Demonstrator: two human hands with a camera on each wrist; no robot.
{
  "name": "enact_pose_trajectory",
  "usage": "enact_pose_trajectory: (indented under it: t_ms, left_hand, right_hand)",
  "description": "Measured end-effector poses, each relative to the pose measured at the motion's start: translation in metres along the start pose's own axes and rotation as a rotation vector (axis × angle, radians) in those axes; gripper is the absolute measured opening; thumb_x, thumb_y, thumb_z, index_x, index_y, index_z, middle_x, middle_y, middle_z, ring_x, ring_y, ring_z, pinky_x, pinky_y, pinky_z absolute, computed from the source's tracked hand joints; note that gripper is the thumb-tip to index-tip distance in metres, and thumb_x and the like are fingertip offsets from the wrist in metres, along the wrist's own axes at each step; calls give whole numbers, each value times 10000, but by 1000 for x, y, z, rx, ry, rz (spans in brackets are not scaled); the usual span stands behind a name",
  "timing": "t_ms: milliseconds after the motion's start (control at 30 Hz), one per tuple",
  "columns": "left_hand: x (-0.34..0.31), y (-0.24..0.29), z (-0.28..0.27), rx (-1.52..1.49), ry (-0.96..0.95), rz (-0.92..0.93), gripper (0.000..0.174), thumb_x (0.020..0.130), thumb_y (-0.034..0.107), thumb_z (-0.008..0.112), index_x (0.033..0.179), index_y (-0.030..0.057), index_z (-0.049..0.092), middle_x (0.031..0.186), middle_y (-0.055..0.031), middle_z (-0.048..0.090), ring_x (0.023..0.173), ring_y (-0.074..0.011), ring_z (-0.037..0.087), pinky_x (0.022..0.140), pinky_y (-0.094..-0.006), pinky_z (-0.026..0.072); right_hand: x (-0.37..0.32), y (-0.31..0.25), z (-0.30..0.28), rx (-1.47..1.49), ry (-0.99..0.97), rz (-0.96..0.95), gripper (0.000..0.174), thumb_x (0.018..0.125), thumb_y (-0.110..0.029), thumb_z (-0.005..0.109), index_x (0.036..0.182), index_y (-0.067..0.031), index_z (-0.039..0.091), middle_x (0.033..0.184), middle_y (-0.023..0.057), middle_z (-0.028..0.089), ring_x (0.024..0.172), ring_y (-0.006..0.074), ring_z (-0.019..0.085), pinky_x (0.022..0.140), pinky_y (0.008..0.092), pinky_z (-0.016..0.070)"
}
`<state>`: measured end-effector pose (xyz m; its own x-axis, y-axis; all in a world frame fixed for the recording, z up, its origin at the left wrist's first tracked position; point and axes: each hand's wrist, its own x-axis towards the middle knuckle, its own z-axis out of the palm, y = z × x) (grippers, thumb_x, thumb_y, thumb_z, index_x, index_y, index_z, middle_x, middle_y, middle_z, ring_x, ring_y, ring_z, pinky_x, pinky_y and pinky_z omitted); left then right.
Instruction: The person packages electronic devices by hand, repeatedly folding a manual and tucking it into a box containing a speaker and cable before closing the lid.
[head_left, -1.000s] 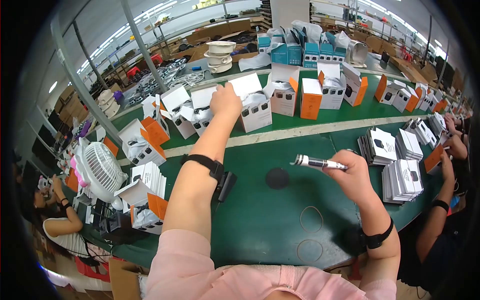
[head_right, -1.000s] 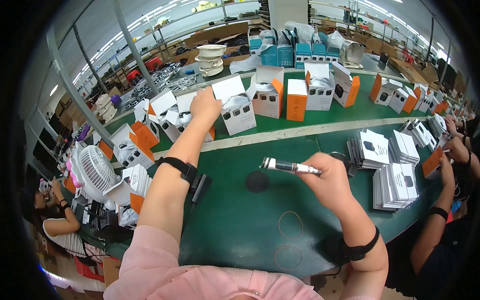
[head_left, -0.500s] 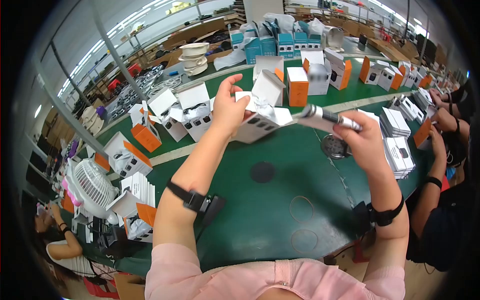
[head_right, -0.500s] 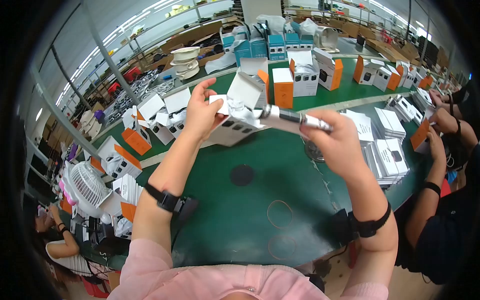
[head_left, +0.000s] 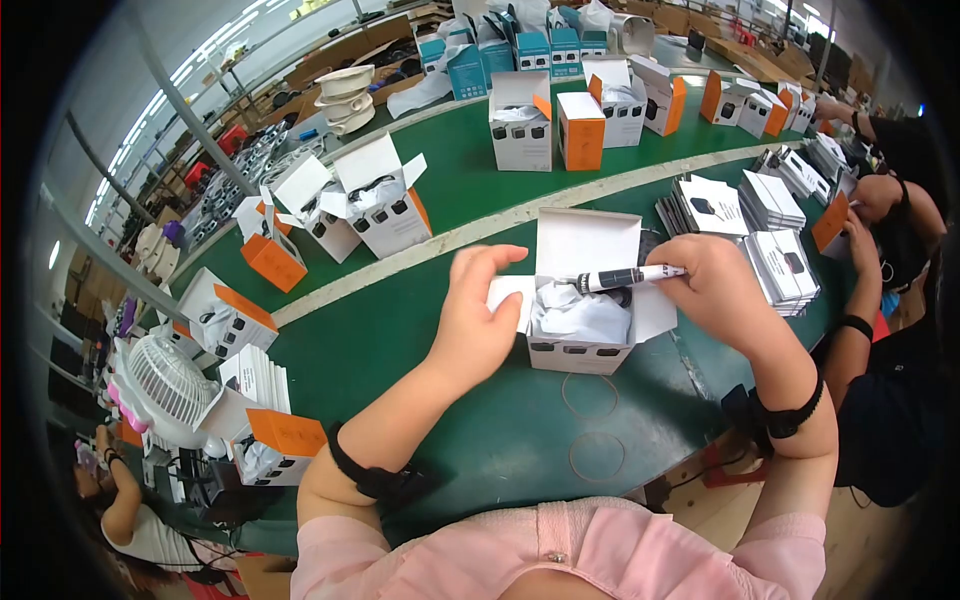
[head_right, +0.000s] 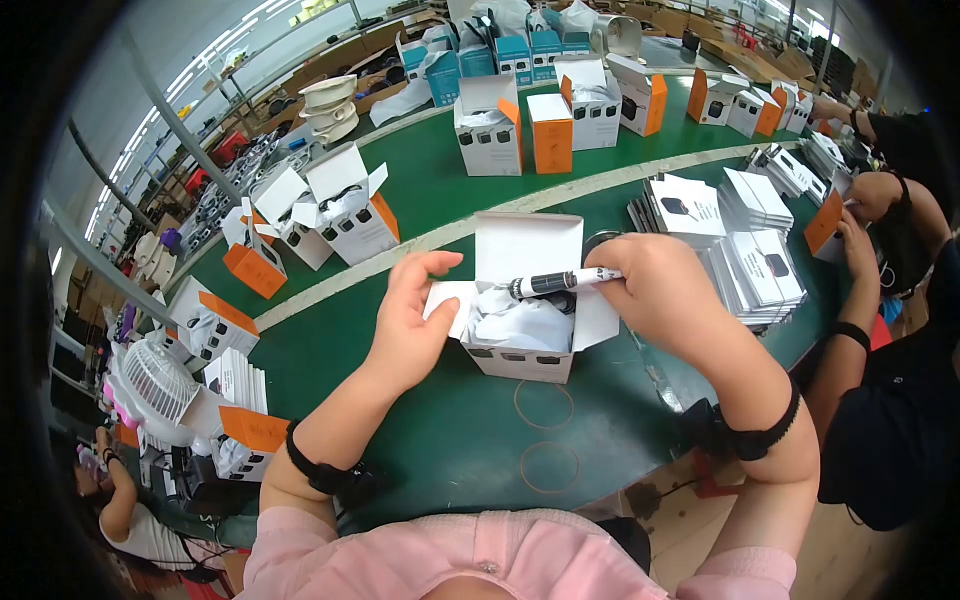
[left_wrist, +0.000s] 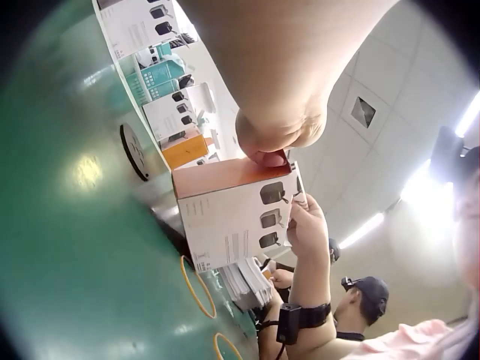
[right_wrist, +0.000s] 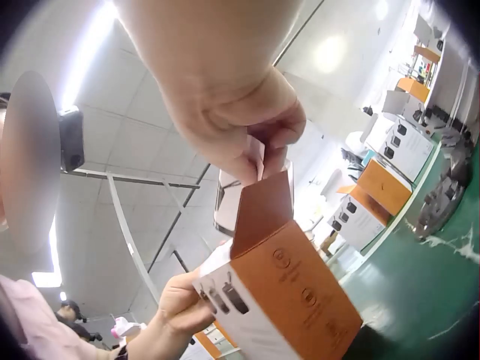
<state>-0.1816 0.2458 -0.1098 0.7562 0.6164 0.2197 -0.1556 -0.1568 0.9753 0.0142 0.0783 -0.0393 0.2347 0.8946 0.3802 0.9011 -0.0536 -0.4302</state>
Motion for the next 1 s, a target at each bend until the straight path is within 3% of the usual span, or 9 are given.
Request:
enact_pose_trajectory:
  t_ms: [67,100,200,233,533,633,733,900,1000]
  left_hand:
    - [-4,7,1,961,110,488,310,779,-2,551,1082,49,600,1211,-117,471,1138,-279,447,939,-424,377]
    - [-4,11,2,952,35,521,238,769,118,590,989,55,656,1228,-125,498,1209,-356,376,978,-561,279]
    - [-12,23,14,1096,-107,517,317,735,230,666,1003,63,648,1215,-96,528,1211,-372,378,984,-603,229]
    - [-11,26,15,1138,-123,517,425,642,344,755,943,65,644,1221,-84,526,1245,-372,348,946,-683,194]
    - [-11,24,22,1245,-199,699,368,567,328,791,787,118,583,1157,-46,541,1262,-314,356,939,-733,177]
    - [-4,23,21,1309,-238,722,361,540,293,800,771,126,577,1114,-30,557,1236,-297,382,946,-730,182]
    - [-2,16,12,1189,-236,746,362,519,269,808,758,129,574,1044,-4,569,1211,-275,405,950,-726,192]
    - [-8,11,7,1216,-253,828,382,511,294,816,755,133,570,964,11,567,1184,-256,433,958,-714,203]
    - [-9,21,3,1226,-276,767,425,514,309,823,812,127,581,932,-5,557,1161,-245,448,954,-707,217]
  right_hand:
    - [-6,-10,3,-225,14,41,132,690,4,609,814,11,653,763,165,625,740,339,605,670,381,482]
    - [-7,-16,4,-319,11,33,118,690,-19,618,800,-1,656,763,161,628,752,351,602,665,401,477]
    - [-6,-32,2,-431,-30,-1,108,694,-35,629,793,2,654,728,167,613,717,356,600,648,407,475]
    - [-6,-36,0,-431,-28,7,108,694,-35,629,793,2,654,728,167,613,717,356,600,648,407,475]
    - [4,-36,4,-26,109,196,112,754,-61,633,828,22,641,677,183,608,618,317,602,573,358,457]
    - [6,-38,4,-55,187,115,110,756,-126,630,772,-17,635,667,185,598,661,378,595,601,425,473]
    - [5,-45,1,-159,21,145,106,741,-115,622,765,-12,631,665,192,590,659,373,593,604,423,475]
    - [7,-56,26,-558,-97,-54,64,681,-81,600,668,-21,619,670,170,627,653,318,635,611,398,502]
    - [9,-63,23,-609,-147,-30,57,667,-80,600,669,-36,637,668,155,640,653,295,649,595,374,505]
